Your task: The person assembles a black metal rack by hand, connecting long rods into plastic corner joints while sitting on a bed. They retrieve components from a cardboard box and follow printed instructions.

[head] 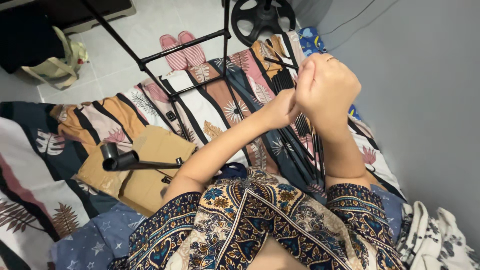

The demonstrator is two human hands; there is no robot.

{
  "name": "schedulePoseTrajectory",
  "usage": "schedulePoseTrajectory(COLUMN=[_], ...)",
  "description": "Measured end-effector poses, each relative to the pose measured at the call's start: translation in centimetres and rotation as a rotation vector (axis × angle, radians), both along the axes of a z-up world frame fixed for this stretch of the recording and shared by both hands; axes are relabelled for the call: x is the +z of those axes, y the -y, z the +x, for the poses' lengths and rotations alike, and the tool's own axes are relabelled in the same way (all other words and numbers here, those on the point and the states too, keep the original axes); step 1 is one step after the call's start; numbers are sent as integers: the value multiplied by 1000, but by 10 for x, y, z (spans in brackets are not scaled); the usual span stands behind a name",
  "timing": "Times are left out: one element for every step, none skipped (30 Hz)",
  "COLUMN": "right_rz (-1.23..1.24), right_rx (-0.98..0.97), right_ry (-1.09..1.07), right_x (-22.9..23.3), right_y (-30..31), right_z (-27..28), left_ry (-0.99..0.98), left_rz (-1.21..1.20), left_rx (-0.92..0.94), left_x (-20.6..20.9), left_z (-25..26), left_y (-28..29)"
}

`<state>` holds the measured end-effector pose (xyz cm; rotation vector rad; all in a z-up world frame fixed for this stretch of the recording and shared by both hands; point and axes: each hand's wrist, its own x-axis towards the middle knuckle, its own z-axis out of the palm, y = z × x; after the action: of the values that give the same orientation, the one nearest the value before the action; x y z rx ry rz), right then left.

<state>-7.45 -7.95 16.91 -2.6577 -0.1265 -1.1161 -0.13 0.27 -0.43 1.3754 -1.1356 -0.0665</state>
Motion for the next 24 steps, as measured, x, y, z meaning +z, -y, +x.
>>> schedulePoseTrajectory(right_rz=[-13,-25,-37,-11,17,44,193,340,482,536,588,640,714,790,871,934,998,1063,1113,1165,1212,1256,1296,1334], right_rx=[3,7,12,64,117,170,182,195,211,293,379,466,637,809,984,1015,1051,1087,1214,1338,1459,1431,1399,1365], right_ry=[-3,-5,-8,-36,-70,-105,-194,-285,-374,-310,-254,-199,-193,-189,-193,-276,-362,-450,-433,-411,-377,-328,-275,-222], right_x=[0,1,2,4,7,9,12,16,19,17,11,1,-14,-31,-49,-68,-87,-107,-126,-142,-154,-163,-170,-174], right_y=[-1,-1,-1,2,8,14,21,32,42,48,53,56,56,55,55,55,56,55,55,57,60,62,64,64], right_z=[1,1,1,2,0,-1,-3,-5,-5,-4,-3,-1,1,3,5,8,12,15,22,32,40,45,49,51], left_ry=[-27,-15,-3,9,-46,-101,-157,-58,46,150,240,330,426,521,611,696,750,802,848,835,819,780,674,544], left_rz=[-29,7,44,81,122,162,200,173,141,109,92,76,120,168,225,270,273,268,262,213,159,105,59,20], left_rx=[-33,-20,-5,10,-17,-44,-73,-23,30,82,204,326,429,530,635,722,828,936,1037,1153,1267,1369,1451,1515], left_x=[1,4,9,15,24,36,50,65,82,99,113,126,135,141,144,145,142,135,124,108,89,65,39,12], left_z=[1,1,1,0,-3,-4,-7,-12,-15,-18,-25,-33,-45,-58,-73,-87,-102,-117,-129,-137,-145,-149,-151,-148], left_y=[1,0,-4,-7,-12,-15,-19,-27,-39,-53,-69,-87,-108,-131,-154,-175,-194,-210,-225,-235,-240,-242,-241,-238])
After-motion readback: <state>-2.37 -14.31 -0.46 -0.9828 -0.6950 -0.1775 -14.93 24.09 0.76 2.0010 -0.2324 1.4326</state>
